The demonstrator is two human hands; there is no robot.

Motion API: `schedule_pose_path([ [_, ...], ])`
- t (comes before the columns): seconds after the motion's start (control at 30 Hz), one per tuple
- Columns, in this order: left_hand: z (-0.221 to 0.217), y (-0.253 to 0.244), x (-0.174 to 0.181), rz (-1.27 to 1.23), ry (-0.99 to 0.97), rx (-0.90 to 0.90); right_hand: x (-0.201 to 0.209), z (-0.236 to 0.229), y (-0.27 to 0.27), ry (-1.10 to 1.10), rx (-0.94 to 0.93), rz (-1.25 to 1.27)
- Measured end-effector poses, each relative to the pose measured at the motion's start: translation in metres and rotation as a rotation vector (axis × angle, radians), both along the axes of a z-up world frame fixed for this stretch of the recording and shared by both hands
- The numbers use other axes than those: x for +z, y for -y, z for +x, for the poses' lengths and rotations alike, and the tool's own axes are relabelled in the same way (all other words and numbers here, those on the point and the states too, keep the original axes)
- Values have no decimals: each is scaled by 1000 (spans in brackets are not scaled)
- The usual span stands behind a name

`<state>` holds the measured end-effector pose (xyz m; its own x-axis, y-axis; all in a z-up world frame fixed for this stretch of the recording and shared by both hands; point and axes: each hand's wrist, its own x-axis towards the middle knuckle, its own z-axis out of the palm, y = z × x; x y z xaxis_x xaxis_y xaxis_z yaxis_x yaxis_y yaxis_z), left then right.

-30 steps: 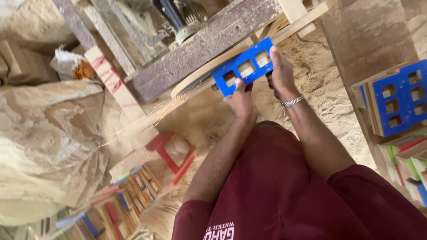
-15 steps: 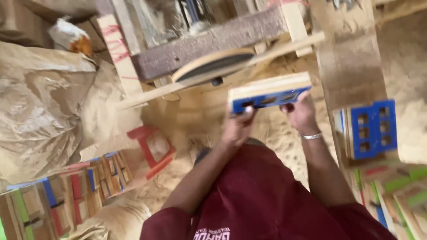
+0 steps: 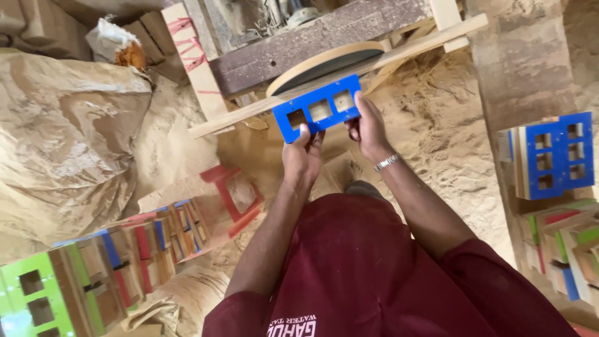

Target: The person sands the edges of small, colorful wooden blocks using a rotating sanding machine. They handle the blocks one at a time, pressing them against the spinning wheel to smooth the surfaces, then place them on a nearby stack. The person also uses a brush to clean the sanding wheel.

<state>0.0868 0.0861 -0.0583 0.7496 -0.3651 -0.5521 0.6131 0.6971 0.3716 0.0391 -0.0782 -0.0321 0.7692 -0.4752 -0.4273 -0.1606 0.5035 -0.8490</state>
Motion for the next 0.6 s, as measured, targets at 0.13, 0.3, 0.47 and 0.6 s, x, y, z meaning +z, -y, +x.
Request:
schedule_pose_path([
  [0.13, 33, -3, -24, 116, -130, 13, -8, 35, -14, -153, 9, -21],
  [0.3, 54, -6, -28, 204, -106, -37, -37, 55, -22, -181, -82, -221],
  [0.47, 43, 31, -33, 199, -122, -61, -56, 48, 9, -188, -156, -430],
  [0.6, 27, 83, -31, 277, -120, -72, -42, 37, 45, -251, -270, -250],
])
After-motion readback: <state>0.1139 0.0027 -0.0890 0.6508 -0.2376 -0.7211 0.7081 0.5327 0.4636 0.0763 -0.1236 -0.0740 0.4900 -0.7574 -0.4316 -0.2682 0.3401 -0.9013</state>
